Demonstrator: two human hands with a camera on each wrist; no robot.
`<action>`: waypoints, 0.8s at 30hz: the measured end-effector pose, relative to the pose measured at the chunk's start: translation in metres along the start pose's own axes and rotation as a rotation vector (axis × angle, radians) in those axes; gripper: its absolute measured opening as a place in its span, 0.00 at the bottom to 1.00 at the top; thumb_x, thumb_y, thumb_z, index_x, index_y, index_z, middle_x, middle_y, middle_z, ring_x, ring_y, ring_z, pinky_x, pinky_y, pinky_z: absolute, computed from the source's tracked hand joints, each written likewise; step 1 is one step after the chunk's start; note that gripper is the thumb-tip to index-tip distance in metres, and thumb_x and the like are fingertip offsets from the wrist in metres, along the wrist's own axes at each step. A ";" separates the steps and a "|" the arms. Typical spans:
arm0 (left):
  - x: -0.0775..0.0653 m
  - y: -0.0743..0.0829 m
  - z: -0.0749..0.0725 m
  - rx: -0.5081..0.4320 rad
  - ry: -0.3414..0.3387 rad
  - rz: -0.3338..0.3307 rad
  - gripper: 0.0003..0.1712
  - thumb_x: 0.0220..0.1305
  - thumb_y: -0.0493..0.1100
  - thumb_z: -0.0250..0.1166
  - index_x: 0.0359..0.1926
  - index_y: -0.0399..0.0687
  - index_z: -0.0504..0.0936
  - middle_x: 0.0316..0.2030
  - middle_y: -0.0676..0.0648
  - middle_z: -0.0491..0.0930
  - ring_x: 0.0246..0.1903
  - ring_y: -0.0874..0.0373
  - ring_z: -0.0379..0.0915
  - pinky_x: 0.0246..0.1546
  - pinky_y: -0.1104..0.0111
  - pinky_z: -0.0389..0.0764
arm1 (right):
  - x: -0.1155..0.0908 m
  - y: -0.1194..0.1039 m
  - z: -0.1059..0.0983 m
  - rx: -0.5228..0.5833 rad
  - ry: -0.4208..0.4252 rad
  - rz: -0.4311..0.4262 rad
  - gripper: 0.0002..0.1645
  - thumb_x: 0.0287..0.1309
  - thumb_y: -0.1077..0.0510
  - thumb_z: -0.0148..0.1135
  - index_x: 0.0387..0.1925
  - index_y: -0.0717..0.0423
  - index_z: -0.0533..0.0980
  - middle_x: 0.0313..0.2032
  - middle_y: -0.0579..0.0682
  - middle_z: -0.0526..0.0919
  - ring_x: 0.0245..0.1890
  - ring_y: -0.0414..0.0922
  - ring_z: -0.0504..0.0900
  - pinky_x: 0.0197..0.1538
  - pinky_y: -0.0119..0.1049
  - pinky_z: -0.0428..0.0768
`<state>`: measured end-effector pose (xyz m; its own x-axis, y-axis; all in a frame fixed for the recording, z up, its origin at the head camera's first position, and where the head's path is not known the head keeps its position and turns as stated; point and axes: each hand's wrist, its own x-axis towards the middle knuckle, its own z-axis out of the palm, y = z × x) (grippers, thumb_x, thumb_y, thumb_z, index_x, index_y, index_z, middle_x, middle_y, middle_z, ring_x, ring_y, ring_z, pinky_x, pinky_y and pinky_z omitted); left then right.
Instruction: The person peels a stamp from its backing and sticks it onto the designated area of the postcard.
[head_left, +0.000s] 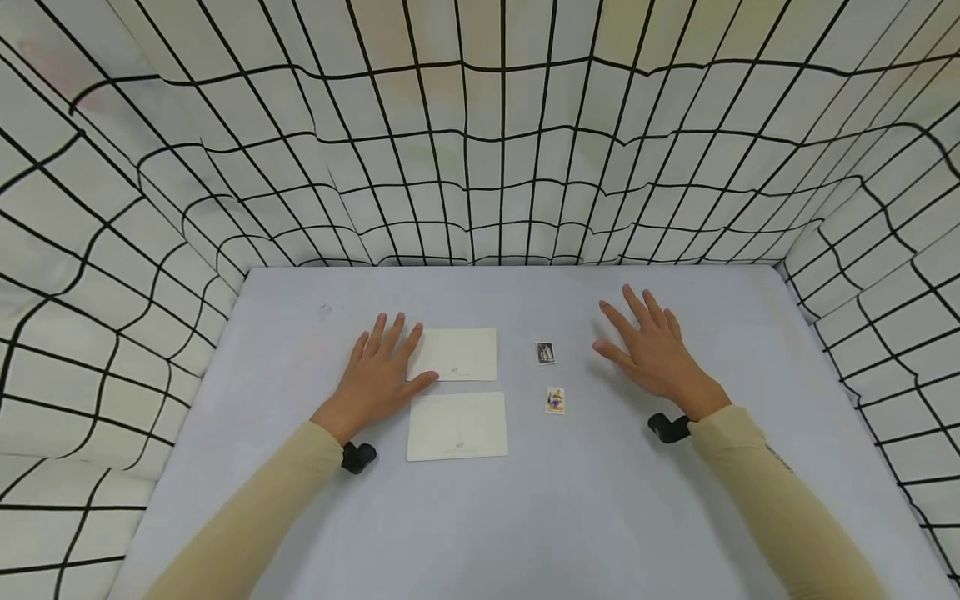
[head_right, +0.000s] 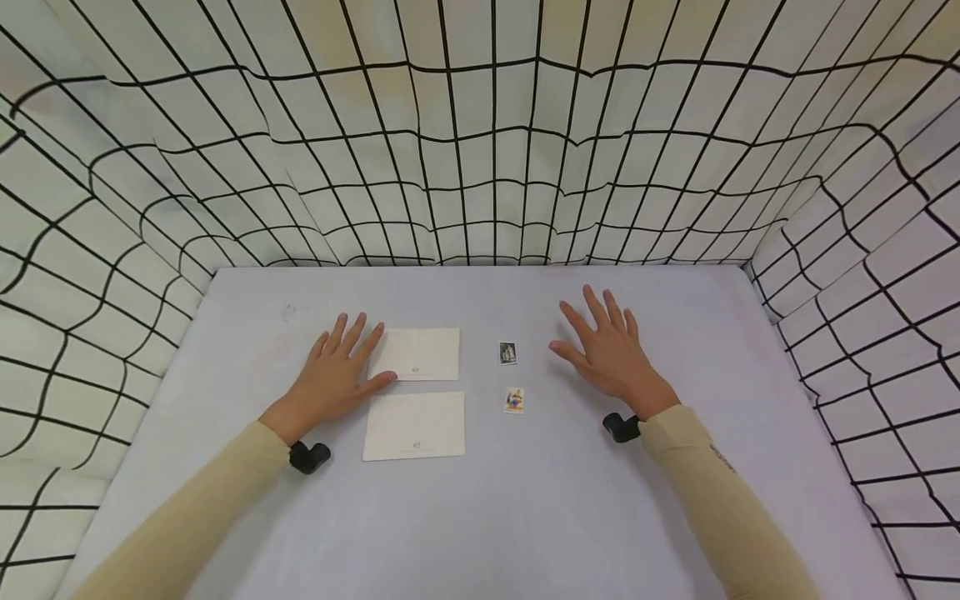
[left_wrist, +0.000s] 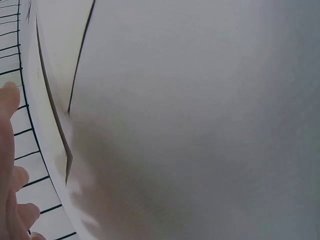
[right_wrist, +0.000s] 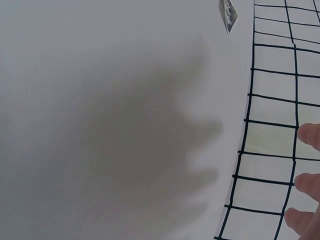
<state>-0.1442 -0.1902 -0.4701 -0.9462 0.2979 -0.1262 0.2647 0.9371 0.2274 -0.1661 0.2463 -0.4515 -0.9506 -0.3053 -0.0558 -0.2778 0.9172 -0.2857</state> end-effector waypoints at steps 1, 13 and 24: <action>0.001 0.000 0.001 0.001 -0.002 0.011 0.51 0.73 0.69 0.56 0.84 0.50 0.49 0.84 0.37 0.39 0.84 0.35 0.27 0.82 0.36 0.40 | 0.002 -0.002 0.001 0.002 0.003 -0.005 0.46 0.73 0.27 0.46 0.82 0.42 0.54 0.84 0.59 0.40 0.83 0.67 0.38 0.79 0.74 0.43; 0.011 0.006 0.007 0.017 -0.063 0.120 0.48 0.78 0.62 0.54 0.83 0.39 0.46 0.84 0.37 0.44 0.84 0.38 0.37 0.83 0.43 0.48 | 0.024 -0.019 0.021 0.110 0.048 -0.038 0.40 0.72 0.42 0.62 0.77 0.52 0.63 0.70 0.62 0.71 0.71 0.64 0.69 0.73 0.64 0.69; 0.019 0.008 0.008 0.019 -0.111 0.168 0.40 0.83 0.55 0.47 0.82 0.37 0.47 0.83 0.38 0.44 0.84 0.39 0.39 0.84 0.46 0.50 | 0.038 -0.040 0.035 0.289 -0.058 0.002 0.33 0.69 0.49 0.66 0.70 0.55 0.73 0.60 0.56 0.80 0.54 0.52 0.82 0.55 0.50 0.83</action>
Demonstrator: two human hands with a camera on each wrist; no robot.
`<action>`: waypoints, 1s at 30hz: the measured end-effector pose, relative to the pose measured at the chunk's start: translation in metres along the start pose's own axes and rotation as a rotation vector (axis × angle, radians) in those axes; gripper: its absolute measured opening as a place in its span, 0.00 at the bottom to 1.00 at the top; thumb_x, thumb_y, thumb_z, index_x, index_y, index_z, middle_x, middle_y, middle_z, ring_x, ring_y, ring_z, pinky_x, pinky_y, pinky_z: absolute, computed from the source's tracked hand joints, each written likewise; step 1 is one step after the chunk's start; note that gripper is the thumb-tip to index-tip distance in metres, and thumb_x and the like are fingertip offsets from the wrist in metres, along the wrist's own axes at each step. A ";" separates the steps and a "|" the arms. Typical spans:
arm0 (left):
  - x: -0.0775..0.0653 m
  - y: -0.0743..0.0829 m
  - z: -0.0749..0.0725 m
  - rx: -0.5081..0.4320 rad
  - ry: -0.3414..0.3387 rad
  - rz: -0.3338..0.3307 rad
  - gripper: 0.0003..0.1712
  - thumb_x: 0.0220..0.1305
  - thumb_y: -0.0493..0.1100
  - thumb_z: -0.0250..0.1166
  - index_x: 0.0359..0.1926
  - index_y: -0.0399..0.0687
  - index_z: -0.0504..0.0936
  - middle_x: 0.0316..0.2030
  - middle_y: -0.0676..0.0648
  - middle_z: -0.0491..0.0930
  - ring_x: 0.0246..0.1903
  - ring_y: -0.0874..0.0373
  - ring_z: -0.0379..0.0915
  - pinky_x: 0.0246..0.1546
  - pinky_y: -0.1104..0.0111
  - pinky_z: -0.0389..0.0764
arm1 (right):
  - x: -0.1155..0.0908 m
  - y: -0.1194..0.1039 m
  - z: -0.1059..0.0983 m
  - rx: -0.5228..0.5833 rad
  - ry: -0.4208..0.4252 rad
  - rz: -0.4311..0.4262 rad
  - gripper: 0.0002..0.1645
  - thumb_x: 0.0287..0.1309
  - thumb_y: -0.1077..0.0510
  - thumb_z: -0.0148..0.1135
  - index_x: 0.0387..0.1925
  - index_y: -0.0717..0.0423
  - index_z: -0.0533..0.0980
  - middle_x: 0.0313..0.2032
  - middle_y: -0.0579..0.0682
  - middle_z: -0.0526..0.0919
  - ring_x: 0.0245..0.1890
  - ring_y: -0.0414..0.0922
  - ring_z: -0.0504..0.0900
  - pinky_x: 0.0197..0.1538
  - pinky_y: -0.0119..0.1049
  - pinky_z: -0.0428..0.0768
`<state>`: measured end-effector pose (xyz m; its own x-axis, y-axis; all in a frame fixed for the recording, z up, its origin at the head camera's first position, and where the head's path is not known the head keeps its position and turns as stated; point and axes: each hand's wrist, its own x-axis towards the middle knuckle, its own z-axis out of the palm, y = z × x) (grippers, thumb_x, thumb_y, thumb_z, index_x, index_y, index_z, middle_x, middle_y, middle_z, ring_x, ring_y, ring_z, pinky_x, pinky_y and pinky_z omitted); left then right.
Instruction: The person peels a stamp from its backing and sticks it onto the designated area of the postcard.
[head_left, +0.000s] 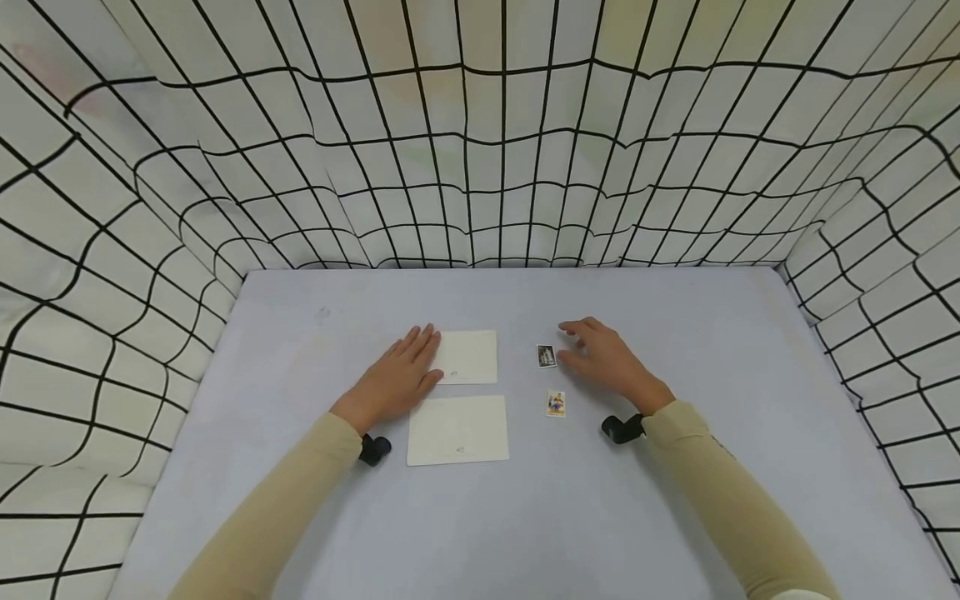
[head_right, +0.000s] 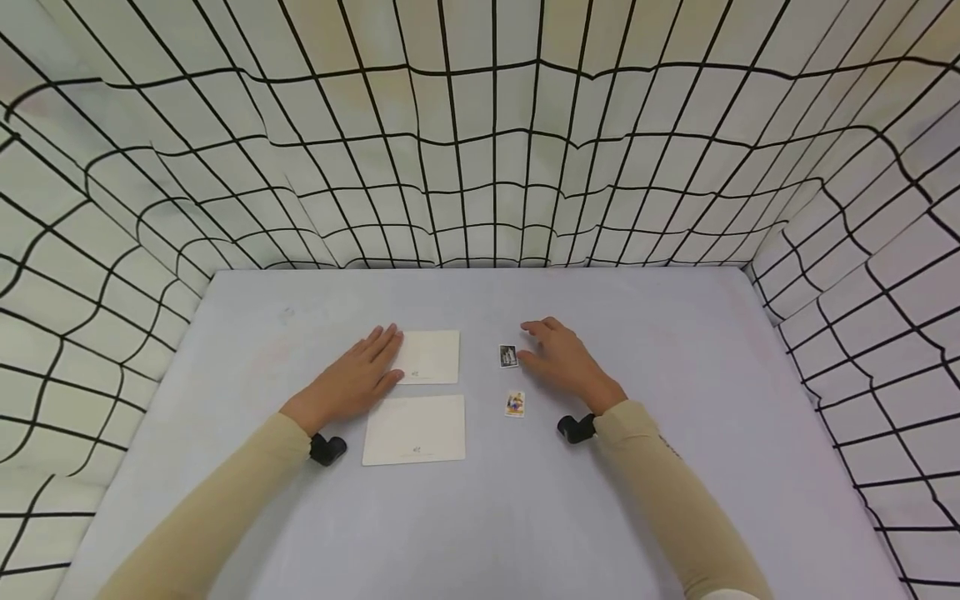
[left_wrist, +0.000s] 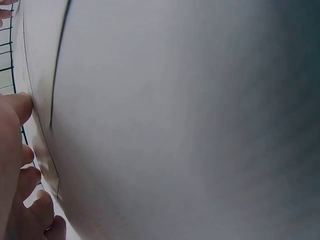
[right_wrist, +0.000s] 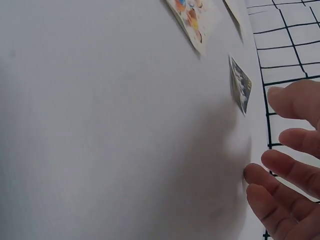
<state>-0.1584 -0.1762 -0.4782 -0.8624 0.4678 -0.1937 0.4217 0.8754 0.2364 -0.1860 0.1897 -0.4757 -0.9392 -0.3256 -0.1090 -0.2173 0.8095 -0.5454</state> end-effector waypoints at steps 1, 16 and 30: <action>0.000 0.000 0.000 0.002 -0.005 0.002 0.40 0.83 0.55 0.46 0.82 0.37 0.47 0.83 0.38 0.44 0.84 0.40 0.39 0.84 0.46 0.50 | 0.000 -0.001 0.001 0.004 -0.001 -0.007 0.32 0.69 0.50 0.66 0.69 0.55 0.73 0.59 0.57 0.80 0.53 0.52 0.83 0.54 0.50 0.83; 0.005 0.005 -0.005 0.025 -0.042 -0.004 0.40 0.83 0.55 0.45 0.82 0.36 0.46 0.83 0.37 0.44 0.84 0.41 0.39 0.84 0.48 0.49 | 0.008 -0.013 0.009 0.022 -0.004 -0.015 0.21 0.65 0.53 0.70 0.56 0.57 0.83 0.52 0.55 0.83 0.46 0.49 0.81 0.50 0.44 0.83; 0.003 0.006 -0.001 0.078 -0.041 0.000 0.39 0.83 0.54 0.45 0.81 0.33 0.48 0.83 0.35 0.46 0.83 0.40 0.42 0.84 0.47 0.50 | 0.011 -0.015 0.019 0.020 0.010 -0.026 0.16 0.64 0.55 0.71 0.51 0.55 0.81 0.50 0.54 0.84 0.47 0.49 0.82 0.50 0.44 0.83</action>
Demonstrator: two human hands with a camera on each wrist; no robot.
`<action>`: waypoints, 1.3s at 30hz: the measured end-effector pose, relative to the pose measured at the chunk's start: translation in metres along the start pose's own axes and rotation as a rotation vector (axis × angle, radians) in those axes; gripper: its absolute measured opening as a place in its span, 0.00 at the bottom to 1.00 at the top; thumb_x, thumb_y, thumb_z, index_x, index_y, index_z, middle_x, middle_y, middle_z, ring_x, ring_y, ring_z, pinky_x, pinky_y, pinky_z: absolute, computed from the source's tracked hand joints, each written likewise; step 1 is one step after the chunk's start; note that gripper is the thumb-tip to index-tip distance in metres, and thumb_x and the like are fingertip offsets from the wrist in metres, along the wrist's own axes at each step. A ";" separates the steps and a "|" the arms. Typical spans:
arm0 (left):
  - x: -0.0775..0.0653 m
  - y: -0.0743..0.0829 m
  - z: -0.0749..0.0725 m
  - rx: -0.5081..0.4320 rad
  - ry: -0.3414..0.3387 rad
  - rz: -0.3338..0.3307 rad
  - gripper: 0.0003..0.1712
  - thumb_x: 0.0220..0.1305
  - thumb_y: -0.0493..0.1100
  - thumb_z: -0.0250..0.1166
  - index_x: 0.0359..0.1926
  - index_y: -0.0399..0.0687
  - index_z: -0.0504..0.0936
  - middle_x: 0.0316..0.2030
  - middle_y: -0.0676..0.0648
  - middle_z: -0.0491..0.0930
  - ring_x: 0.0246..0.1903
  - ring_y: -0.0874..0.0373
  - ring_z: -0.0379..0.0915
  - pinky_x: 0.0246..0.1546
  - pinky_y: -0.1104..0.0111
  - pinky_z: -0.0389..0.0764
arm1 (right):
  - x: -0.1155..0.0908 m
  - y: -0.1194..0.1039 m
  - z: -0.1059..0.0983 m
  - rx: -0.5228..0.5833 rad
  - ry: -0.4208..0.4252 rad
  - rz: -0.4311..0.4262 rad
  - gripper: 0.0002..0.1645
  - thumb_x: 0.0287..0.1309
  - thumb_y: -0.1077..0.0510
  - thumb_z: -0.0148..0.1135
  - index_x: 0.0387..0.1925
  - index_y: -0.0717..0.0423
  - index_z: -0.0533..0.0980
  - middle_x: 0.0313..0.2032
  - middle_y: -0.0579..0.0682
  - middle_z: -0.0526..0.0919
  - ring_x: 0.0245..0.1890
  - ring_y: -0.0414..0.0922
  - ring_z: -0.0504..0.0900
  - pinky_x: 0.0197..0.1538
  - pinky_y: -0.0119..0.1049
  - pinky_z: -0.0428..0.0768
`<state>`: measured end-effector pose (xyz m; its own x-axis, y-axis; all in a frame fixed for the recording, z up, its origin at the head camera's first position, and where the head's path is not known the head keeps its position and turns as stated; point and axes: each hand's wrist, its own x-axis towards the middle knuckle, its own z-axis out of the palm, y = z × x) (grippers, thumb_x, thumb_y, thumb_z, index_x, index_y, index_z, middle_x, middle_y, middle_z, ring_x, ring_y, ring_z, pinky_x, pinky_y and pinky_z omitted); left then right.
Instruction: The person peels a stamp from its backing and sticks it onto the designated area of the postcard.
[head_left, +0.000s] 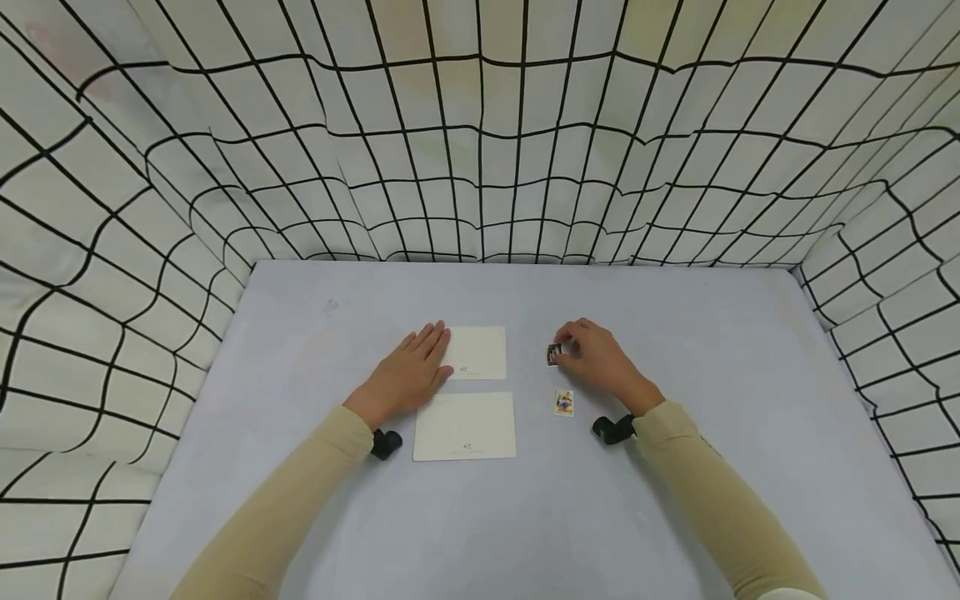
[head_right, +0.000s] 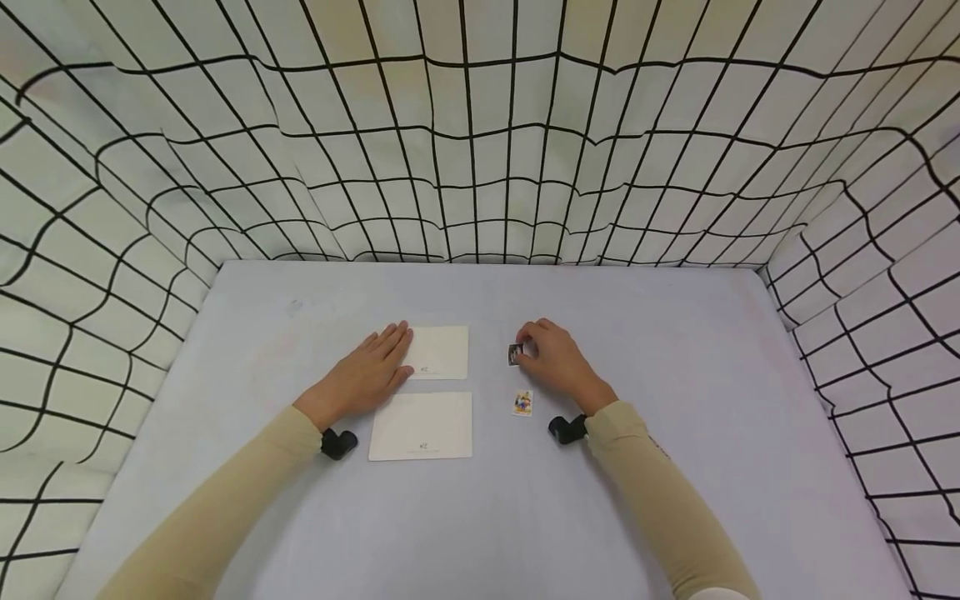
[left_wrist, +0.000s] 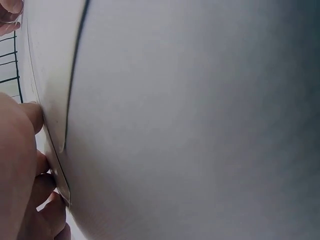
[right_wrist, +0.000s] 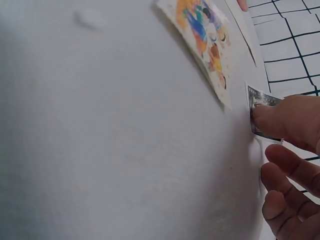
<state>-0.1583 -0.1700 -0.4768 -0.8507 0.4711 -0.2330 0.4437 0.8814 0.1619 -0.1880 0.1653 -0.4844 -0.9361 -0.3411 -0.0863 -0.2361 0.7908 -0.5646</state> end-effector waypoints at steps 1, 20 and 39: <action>0.000 0.000 0.000 0.002 -0.002 -0.001 0.39 0.83 0.54 0.45 0.81 0.33 0.48 0.83 0.35 0.46 0.83 0.40 0.42 0.84 0.47 0.50 | 0.000 0.000 0.000 0.007 0.001 -0.001 0.15 0.64 0.56 0.71 0.51 0.55 0.81 0.49 0.53 0.84 0.47 0.49 0.82 0.51 0.45 0.84; -0.001 0.002 -0.001 0.010 -0.008 -0.003 0.39 0.83 0.54 0.46 0.81 0.34 0.49 0.83 0.35 0.47 0.83 0.40 0.43 0.84 0.47 0.51 | -0.004 0.000 -0.001 0.118 0.048 -0.047 0.06 0.66 0.63 0.63 0.43 0.54 0.83 0.41 0.51 0.88 0.44 0.46 0.84 0.52 0.44 0.86; -0.002 0.003 -0.003 0.004 -0.011 -0.014 0.39 0.83 0.54 0.45 0.81 0.35 0.48 0.83 0.36 0.46 0.83 0.41 0.43 0.84 0.47 0.51 | -0.008 -0.006 0.001 0.258 0.050 0.004 0.08 0.64 0.58 0.68 0.44 0.53 0.83 0.40 0.51 0.89 0.39 0.43 0.85 0.44 0.34 0.82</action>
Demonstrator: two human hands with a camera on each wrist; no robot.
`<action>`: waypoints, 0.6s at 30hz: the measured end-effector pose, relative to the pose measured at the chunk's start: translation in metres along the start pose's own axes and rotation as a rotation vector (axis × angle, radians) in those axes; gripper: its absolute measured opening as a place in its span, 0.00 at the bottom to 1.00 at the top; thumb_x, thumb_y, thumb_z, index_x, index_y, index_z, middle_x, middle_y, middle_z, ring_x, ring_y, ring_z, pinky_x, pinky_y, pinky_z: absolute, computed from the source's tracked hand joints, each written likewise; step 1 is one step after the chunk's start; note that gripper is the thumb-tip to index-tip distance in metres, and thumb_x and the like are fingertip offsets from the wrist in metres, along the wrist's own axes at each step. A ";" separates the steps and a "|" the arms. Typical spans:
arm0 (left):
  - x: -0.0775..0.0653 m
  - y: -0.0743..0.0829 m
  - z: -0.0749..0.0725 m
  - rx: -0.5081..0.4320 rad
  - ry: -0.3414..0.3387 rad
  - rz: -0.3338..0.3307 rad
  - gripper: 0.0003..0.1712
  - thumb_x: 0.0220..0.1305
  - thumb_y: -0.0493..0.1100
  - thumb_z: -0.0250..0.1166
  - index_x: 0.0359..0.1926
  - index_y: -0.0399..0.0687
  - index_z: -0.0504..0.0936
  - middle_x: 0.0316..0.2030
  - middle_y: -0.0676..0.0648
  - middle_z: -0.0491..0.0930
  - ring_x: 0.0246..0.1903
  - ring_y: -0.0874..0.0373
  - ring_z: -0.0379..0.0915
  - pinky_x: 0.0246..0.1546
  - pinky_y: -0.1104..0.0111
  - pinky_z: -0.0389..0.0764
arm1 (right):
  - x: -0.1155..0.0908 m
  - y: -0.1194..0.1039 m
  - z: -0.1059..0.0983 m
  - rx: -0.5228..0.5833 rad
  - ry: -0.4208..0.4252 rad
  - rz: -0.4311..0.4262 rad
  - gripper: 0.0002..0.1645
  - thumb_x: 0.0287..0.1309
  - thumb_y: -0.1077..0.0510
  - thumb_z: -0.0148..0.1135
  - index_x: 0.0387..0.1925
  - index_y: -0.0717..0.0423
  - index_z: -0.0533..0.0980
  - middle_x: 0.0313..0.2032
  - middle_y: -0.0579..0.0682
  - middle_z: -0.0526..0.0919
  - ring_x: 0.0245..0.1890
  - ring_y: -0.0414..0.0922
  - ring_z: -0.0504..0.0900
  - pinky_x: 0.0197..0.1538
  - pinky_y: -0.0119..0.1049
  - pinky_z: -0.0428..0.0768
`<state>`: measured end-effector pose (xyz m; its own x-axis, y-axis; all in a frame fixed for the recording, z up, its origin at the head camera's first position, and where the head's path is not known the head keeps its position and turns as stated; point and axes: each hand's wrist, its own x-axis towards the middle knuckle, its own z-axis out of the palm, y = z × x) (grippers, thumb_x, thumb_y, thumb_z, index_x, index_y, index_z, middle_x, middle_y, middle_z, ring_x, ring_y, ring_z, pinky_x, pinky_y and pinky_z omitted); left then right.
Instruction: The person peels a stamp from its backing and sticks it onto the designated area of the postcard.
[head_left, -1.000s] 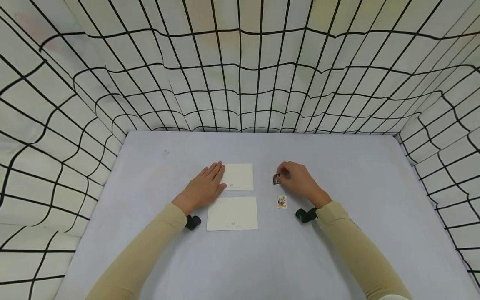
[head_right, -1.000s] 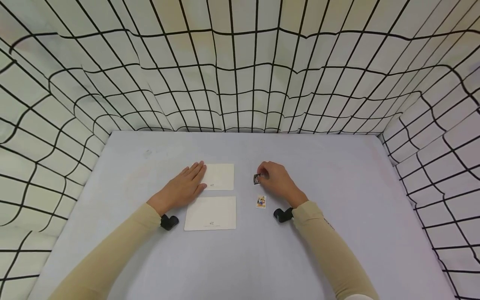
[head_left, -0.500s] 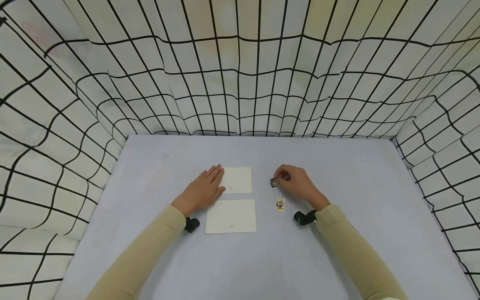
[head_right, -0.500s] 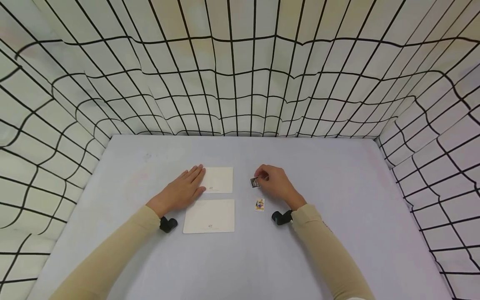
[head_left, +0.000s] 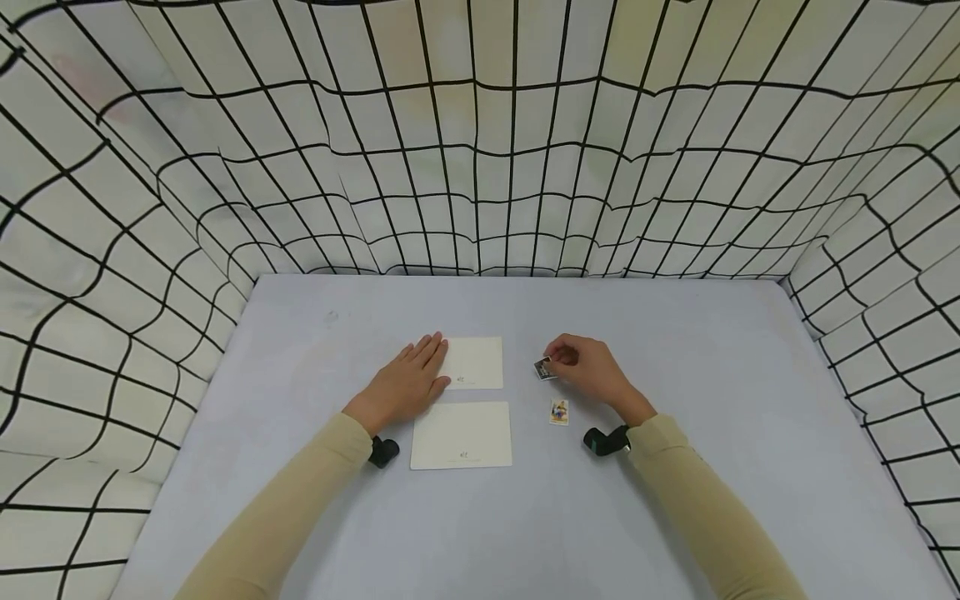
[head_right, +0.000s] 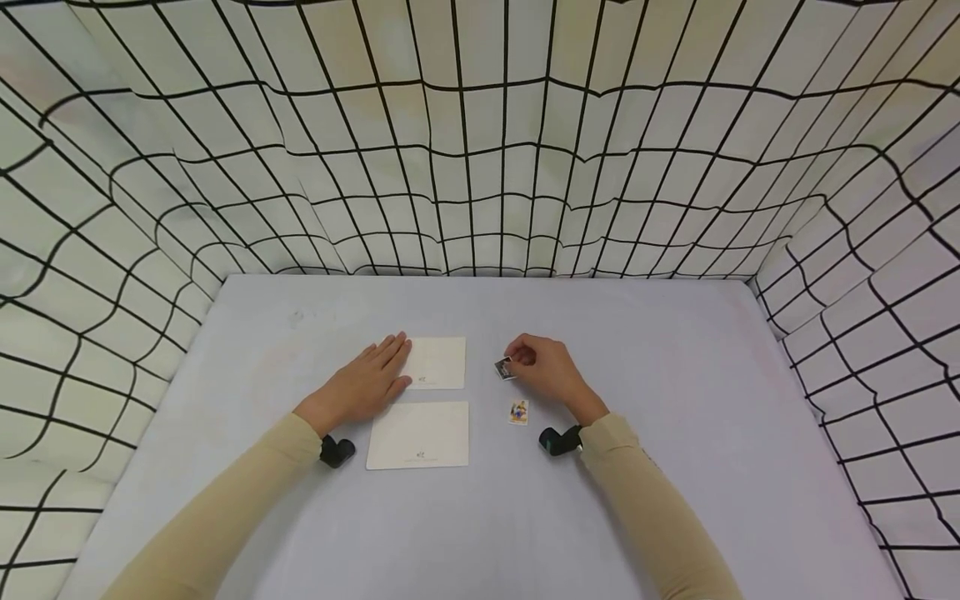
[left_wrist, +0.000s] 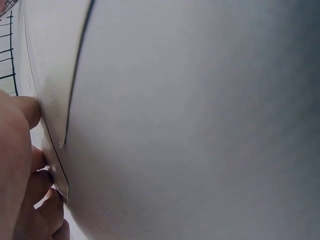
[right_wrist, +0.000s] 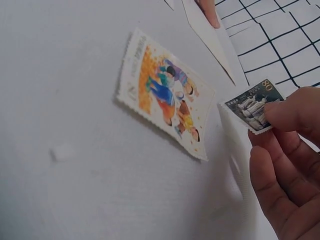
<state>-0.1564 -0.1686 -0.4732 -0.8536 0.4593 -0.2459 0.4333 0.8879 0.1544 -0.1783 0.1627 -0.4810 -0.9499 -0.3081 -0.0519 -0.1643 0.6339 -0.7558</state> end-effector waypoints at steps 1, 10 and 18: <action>0.000 0.000 0.000 -0.003 0.001 0.002 0.39 0.83 0.54 0.46 0.81 0.35 0.49 0.83 0.36 0.47 0.83 0.40 0.43 0.84 0.47 0.51 | 0.000 0.000 0.000 0.006 0.001 0.003 0.08 0.64 0.58 0.68 0.44 0.53 0.84 0.39 0.51 0.89 0.39 0.43 0.85 0.43 0.33 0.82; 0.000 -0.001 -0.001 -0.018 -0.006 0.002 0.40 0.83 0.55 0.45 0.82 0.36 0.48 0.83 0.36 0.46 0.83 0.41 0.42 0.84 0.47 0.50 | -0.001 0.001 0.001 0.056 0.013 0.030 0.10 0.63 0.55 0.71 0.44 0.53 0.84 0.39 0.52 0.89 0.36 0.41 0.84 0.40 0.33 0.81; 0.001 -0.002 0.000 -0.061 0.017 0.009 0.40 0.83 0.55 0.46 0.82 0.35 0.48 0.83 0.36 0.46 0.83 0.40 0.43 0.84 0.47 0.50 | -0.004 -0.003 0.000 0.119 0.010 0.050 0.13 0.63 0.52 0.72 0.45 0.52 0.84 0.41 0.52 0.88 0.36 0.41 0.84 0.37 0.31 0.81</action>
<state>-0.1580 -0.1698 -0.4740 -0.8547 0.4663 -0.2281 0.4230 0.8803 0.2148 -0.1744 0.1619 -0.4788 -0.9590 -0.2704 -0.0854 -0.0843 0.5596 -0.8244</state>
